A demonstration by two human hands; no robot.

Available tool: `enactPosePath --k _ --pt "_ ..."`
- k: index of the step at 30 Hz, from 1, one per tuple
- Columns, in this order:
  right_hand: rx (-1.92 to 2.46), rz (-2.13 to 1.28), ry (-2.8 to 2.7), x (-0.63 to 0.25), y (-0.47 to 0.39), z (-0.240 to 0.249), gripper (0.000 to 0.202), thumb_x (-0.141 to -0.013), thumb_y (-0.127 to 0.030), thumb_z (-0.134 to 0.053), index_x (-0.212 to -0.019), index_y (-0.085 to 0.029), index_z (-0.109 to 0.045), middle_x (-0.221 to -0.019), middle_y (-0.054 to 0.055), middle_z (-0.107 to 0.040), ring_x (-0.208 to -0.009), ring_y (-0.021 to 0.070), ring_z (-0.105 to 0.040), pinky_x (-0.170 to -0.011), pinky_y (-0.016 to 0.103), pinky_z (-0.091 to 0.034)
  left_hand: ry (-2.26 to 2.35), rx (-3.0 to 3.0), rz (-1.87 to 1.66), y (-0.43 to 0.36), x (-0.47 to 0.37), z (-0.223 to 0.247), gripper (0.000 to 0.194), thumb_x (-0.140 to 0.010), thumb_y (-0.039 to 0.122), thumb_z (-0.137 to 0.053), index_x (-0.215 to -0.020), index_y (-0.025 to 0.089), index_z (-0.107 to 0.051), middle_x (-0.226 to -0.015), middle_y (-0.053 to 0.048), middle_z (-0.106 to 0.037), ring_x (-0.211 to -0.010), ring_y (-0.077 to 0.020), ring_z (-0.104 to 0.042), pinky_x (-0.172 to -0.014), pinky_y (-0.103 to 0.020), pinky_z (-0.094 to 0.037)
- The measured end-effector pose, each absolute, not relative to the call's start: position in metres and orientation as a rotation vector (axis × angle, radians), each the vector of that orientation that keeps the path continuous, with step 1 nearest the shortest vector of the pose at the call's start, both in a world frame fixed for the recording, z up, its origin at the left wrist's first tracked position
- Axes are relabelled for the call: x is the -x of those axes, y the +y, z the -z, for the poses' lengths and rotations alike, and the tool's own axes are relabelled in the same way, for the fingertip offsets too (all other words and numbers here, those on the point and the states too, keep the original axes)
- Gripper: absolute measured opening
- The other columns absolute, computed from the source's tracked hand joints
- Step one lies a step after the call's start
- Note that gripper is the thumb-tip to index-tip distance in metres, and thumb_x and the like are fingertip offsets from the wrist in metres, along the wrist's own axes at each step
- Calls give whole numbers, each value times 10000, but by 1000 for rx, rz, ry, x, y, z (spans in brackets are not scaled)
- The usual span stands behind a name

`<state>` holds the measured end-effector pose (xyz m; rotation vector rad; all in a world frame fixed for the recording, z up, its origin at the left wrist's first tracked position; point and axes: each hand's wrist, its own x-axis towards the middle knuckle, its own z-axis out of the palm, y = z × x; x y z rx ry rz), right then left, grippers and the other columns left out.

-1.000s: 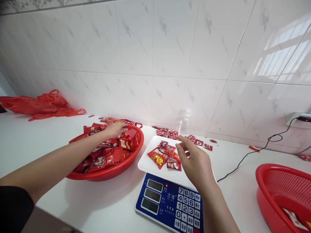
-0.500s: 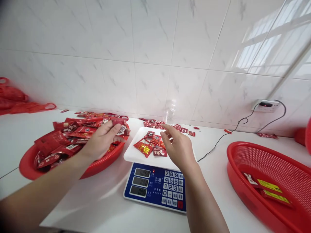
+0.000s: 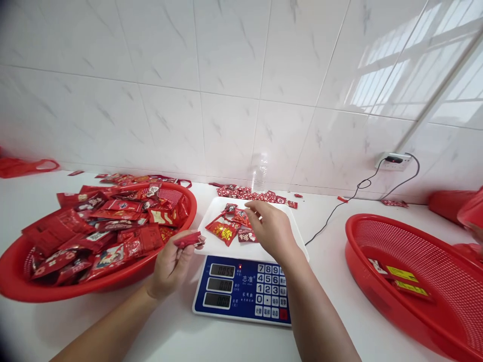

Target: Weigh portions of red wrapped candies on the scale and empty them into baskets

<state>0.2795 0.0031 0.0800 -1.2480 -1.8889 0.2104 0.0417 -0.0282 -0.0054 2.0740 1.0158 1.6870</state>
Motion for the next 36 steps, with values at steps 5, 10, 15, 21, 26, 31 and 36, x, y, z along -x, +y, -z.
enactPosePath --k 5,10,15,21,26,31,36 --pt "1323 -174 -2156 -266 29 -80 200 -892 -272 -476 -885 -236 -673 -934 24 -686 -835 166 -614 -694 292 -450 972 -2100 -1750 -27 -37 7 292 -931 176 -446 -1217 215 -495 -1040 -65 -642 -860 -161 -664 -761 -304 -566" --pt "1437 -12 -2452 -241 62 -78 202 -898 -284 -490 -964 -240 -675 -1018 37 -654 -912 175 -604 -713 272 -426 908 -2164 -1726 -26 -38 10 327 -912 140 -469 -1226 225 -503 -1081 -66 -629 -904 -163 -653 -788 -299 -550" --pt "1494 31 -2548 -226 86 -68 190 -860 -279 -538 -971 -229 -684 -1051 61 -644 -932 202 -603 -676 269 -408 916 -2115 -1739 -26 -37 10 334 -911 137 -470 -1232 224 -496 -1060 -60 -633 -893 -160 -653 -804 -306 -541" --pt "1535 21 -2587 -216 97 -64 131 -807 -257 -586 -859 -232 -704 -992 44 -667 -874 192 -608 -623 250 -386 918 -2127 -1732 -27 -37 8 330 -911 139 -471 -1230 222 -499 -1056 -61 -640 -888 -158 -654 -817 -307 -532" --pt "1496 10 -2623 -221 97 -63 174 -814 -201 -551 -849 -233 -719 -975 49 -674 -892 200 -603 -657 265 -401 932 -2112 -1736 -27 -37 9 322 -912 148 -469 -1222 226 -514 -1086 -63 -641 -897 -164 -655 -830 -317 -526" --pt "1420 -67 -2652 -240 95 -64 246 -812 -136 -526 -885 -248 -732 -992 40 -672 -924 190 -603 -737 273 -437 924 -2087 -1733 -26 -38 10 316 -910 159 -475 -1216 225 -518 -1071 -59 -640 -889 -163 -651 -818 -314 -528" --pt "1337 -121 -2553 -257 76 -74 272 -908 -293 -483 -1108 -245 -661 -1175 65 -614 -1113 199 -537 -937 330 -424 917 -2059 -1731 -26 -39 10 305 -916 171 -469 -1213 217 -516 -1055 -65 -631 -896 -168 -642 -811 -314 -528"
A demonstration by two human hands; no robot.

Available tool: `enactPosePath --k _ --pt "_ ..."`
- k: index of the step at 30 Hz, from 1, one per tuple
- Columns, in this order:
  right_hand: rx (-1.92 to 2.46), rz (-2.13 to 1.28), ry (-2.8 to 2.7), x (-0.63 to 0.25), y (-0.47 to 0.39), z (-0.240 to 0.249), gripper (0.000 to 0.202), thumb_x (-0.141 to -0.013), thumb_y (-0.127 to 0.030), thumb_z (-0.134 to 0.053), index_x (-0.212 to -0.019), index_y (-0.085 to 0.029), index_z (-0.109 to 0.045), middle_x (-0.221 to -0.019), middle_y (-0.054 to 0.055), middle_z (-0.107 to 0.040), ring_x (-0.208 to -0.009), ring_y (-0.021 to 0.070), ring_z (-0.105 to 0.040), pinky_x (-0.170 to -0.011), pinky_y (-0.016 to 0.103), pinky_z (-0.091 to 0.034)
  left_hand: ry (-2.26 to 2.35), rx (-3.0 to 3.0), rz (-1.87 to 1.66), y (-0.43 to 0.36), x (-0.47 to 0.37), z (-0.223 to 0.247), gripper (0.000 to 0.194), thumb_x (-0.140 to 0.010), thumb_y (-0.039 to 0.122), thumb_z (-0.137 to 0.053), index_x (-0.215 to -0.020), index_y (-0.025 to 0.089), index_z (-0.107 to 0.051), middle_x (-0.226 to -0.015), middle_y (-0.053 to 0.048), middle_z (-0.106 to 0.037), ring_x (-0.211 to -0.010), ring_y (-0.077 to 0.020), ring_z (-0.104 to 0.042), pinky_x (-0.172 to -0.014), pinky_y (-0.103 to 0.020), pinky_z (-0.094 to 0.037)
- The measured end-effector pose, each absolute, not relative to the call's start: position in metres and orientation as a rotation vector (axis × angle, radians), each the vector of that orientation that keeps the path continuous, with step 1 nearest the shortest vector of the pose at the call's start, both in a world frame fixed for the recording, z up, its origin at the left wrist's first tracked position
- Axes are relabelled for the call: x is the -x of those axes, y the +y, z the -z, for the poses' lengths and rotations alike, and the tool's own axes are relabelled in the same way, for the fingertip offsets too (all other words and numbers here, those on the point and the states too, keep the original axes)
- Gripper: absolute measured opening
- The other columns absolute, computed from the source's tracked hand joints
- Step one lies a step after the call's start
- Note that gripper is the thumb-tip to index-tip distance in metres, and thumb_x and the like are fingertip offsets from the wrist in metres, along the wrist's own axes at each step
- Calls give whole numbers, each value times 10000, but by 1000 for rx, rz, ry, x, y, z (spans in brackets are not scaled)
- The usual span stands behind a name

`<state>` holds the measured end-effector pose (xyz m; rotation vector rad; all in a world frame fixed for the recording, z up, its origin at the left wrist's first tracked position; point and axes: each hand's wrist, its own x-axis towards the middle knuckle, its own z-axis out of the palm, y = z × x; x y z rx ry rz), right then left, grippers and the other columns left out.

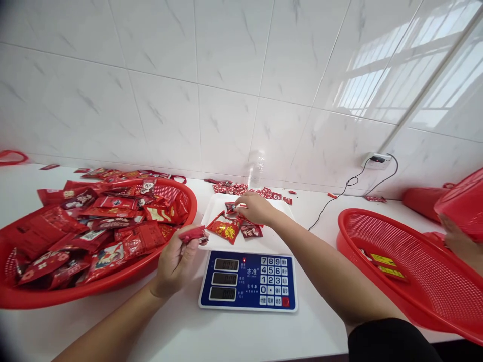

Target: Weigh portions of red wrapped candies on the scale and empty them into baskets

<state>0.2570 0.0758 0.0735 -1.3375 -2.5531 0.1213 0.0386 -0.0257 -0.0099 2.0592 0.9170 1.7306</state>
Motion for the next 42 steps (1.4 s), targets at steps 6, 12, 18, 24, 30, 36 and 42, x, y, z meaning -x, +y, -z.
enactPosePath --k 6,12,18,24,30,36,42 --pt "1123 -179 -2662 -244 54 -63 649 -832 -647 -481 -1383 -307 -439 -1482 104 -340 -1382 326 -246 -1076 553 -255 939 -2056 -1741 -25 -39 9 282 -919 177 -470 -1194 209 -521 -1031 -63 -629 -884 -164 -636 -802 -310 -528" --pt "1083 -132 -2830 -226 56 -47 610 -850 -665 -415 -1392 -383 -402 -1559 47 -191 -1419 385 -72 -1050 700 -68 969 -2056 -1730 -23 -38 10 277 -927 199 -459 -1198 192 -515 -1085 -87 -618 -922 -177 -632 -816 -331 -532" --pt "1305 -125 -2668 -223 62 -43 607 -881 -644 -355 -1355 -280 -467 -1494 83 -335 -1410 361 -139 -1054 697 -58 939 -2034 -1699 -24 -39 11 281 -930 204 -453 -1203 192 -514 -1084 -87 -613 -912 -176 -640 -802 -332 -549" --pt "1441 -248 -2539 -238 64 -48 718 -823 -742 -338 -1408 -326 -376 -1531 71 -266 -1410 366 -141 -1058 669 -125 931 -2052 -1702 -24 -39 10 277 -926 194 -464 -1197 203 -521 -1061 -69 -623 -886 -167 -653 -803 -322 -549" --pt "1419 -279 -2574 -248 62 -41 745 -824 -721 -374 -1445 -315 -314 -1538 78 -252 -1405 327 -193 -1080 591 -180 946 -2062 -1690 -24 -39 10 276 -923 198 -470 -1194 196 -525 -1032 -63 -634 -877 -169 -661 -804 -319 -548" --pt "1352 -263 -2534 -246 61 -37 710 -839 -681 -406 -1427 -287 -351 -1500 82 -331 -1372 281 -279 -1083 536 -205 958 -2052 -1701 -25 -39 8 269 -925 200 -468 -1187 193 -529 -1028 -60 -637 -863 -161 -664 -778 -300 -551" --pt "1316 -228 -2490 -258 58 -46 677 -864 -653 -397 -1430 -284 -339 -1460 87 -389 -1351 265 -311 -1073 496 -249 1000 -2051 -1696 -26 -40 6 247 -924 224 -469 -1155 182 -548 -1004 -66 -661 -845 -167 -667 -776 -304 -548"
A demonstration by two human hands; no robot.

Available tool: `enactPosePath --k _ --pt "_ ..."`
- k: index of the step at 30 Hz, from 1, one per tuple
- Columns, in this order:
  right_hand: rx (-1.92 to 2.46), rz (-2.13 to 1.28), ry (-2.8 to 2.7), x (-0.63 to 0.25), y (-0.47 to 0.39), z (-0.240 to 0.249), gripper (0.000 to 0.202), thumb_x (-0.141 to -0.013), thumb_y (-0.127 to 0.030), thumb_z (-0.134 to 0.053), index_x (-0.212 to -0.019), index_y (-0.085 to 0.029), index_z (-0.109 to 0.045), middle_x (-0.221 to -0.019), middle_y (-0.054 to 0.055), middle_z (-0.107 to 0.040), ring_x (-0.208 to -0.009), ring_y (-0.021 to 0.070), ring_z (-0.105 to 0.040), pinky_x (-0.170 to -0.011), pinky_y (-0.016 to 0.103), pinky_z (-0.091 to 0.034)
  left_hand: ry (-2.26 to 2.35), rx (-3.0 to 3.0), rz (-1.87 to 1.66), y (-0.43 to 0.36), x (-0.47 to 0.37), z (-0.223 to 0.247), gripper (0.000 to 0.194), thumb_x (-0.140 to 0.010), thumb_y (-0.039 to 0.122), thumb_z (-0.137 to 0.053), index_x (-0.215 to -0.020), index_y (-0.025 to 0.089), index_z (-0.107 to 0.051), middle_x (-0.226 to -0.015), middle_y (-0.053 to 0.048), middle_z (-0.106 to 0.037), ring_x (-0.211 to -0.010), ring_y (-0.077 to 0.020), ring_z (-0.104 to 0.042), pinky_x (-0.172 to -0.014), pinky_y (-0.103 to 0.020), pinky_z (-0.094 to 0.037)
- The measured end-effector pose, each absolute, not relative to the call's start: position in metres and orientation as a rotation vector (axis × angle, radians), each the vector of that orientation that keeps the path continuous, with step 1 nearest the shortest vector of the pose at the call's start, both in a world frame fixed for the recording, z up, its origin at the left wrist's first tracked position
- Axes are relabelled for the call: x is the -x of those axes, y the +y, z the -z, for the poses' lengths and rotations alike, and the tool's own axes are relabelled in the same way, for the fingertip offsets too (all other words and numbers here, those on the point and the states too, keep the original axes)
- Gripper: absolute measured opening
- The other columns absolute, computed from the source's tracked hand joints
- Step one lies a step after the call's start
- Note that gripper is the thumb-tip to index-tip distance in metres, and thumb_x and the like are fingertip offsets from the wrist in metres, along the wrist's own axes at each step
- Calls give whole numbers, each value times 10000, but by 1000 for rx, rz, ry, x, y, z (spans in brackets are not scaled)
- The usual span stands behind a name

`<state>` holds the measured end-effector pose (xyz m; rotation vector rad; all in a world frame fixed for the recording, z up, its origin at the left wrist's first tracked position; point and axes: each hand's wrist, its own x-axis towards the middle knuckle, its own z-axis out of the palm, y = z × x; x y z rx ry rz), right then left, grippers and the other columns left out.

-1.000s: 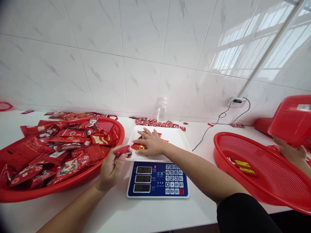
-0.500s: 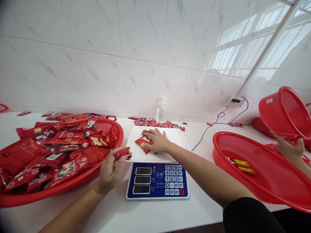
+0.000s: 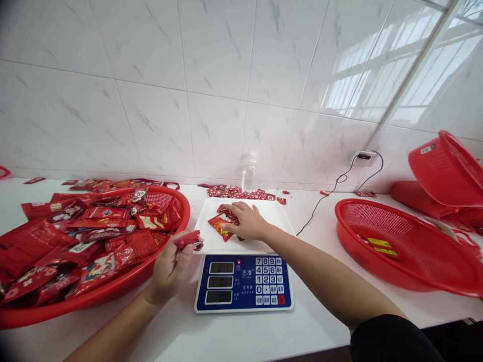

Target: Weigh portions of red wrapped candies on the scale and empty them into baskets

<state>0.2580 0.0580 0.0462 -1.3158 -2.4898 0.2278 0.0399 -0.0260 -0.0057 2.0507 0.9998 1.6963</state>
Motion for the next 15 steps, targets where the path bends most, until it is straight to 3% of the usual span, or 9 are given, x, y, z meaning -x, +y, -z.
enactPosePath --k 9,15 --pt "1454 -282 -2538 -268 50 -37 796 -807 -707 -437 -1475 -333 -220 -1528 94 -260 -1392 340 -210 -1061 604 -204 1010 -2106 -1711 -27 -39 6 248 -918 214 -469 -1147 173 -554 -1019 -77 -665 -840 -167 -669 -766 -298 -552" --pt "1262 -73 -2558 -266 53 -26 611 -905 -602 -372 -1405 -251 -383 -1372 110 -466 -1233 258 -432 -1003 423 -339 1018 -2104 -1711 -26 -39 6 247 -916 221 -472 -1142 166 -553 -1032 -83 -661 -857 -174 -671 -772 -307 -556"
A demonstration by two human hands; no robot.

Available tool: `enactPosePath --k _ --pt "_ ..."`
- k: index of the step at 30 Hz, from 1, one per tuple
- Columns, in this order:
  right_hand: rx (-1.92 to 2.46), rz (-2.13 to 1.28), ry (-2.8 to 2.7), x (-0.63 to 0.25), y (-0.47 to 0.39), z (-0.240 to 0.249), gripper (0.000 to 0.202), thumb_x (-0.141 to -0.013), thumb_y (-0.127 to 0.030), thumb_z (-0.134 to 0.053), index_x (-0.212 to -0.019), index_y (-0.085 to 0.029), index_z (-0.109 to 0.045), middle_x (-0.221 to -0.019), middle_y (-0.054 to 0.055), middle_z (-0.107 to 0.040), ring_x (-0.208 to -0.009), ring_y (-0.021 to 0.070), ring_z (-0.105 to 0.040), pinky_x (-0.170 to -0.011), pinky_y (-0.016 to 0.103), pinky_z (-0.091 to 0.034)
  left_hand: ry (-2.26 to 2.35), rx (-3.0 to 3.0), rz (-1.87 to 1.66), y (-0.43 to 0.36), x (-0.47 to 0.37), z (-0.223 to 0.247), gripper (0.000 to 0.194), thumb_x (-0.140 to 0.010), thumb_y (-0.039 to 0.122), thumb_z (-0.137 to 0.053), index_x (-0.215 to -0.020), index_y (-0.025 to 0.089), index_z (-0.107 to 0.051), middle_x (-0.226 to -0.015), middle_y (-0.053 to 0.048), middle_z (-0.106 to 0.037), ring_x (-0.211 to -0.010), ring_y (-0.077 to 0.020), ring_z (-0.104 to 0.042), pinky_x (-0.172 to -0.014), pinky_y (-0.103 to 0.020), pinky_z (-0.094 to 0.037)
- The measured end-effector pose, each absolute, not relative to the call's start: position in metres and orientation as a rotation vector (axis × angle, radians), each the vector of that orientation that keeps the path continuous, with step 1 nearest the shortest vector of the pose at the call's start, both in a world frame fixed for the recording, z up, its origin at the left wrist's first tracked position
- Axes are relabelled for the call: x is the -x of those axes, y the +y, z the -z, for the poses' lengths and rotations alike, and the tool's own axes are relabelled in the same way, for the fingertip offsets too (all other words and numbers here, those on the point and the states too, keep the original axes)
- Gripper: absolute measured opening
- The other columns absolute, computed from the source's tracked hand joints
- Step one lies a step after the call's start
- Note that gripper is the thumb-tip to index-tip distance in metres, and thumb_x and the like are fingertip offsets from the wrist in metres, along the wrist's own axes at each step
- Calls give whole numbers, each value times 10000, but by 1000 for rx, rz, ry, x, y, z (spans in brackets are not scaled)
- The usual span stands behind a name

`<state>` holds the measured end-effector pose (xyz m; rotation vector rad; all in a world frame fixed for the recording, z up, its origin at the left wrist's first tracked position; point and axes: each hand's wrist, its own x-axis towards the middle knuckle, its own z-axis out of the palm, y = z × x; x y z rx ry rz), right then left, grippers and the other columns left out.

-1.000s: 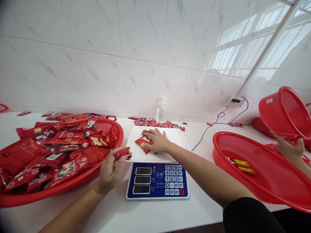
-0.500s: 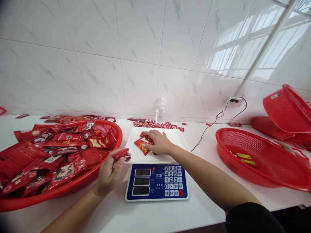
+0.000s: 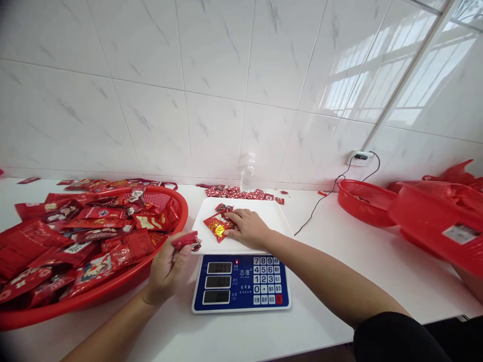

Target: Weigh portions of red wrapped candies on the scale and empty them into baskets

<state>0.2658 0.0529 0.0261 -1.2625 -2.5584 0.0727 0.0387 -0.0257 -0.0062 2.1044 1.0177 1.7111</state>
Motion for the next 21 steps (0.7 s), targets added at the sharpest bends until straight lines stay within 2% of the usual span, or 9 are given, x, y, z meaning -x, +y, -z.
enactPosePath --k 5,10,16,21 --pt "1272 0 -2551 -269 58 -31 526 -895 -594 -421 -1239 -209 -523 -1129 101 -606 -1015 219 -548 -826 323 -408 1039 -2118 -1694 -26 -39 6 260 -909 241 -480 -1147 160 -547 -1015 -86 -663 -860 -181 -671 -774 -311 -560" --pt "1450 -51 -2403 -276 61 -42 345 -887 -538 -480 -989 -225 -584 -876 31 -671 -780 177 -601 -660 263 -379 994 -2101 -1703 -25 -39 7 263 -913 243 -478 -1154 166 -547 -1015 -82 -660 -856 -175 -674 -761 -301 -564" --pt "1526 -102 -1919 -335 60 -69 337 -882 -522 -470 -1048 -238 -543 -788 -4 -668 -690 159 -646 -642 254 -418 1012 -2081 -1693 -23 -39 6 260 -919 259 -474 -1146 161 -553 -1001 -84 -665 -840 -175 -673 -762 -309 -565" --pt "1875 253 -1641 -426 54 -88 407 -886 -579 -401 -1027 -228 -552 -811 45 -673 -774 216 -637 -627 287 -411 998 -2087 -1699 -18 -36 8 273 -907 242 -498 -1165 168 -546 -1003 -76 -665 -829 -176 -671 -770 -305 -557"
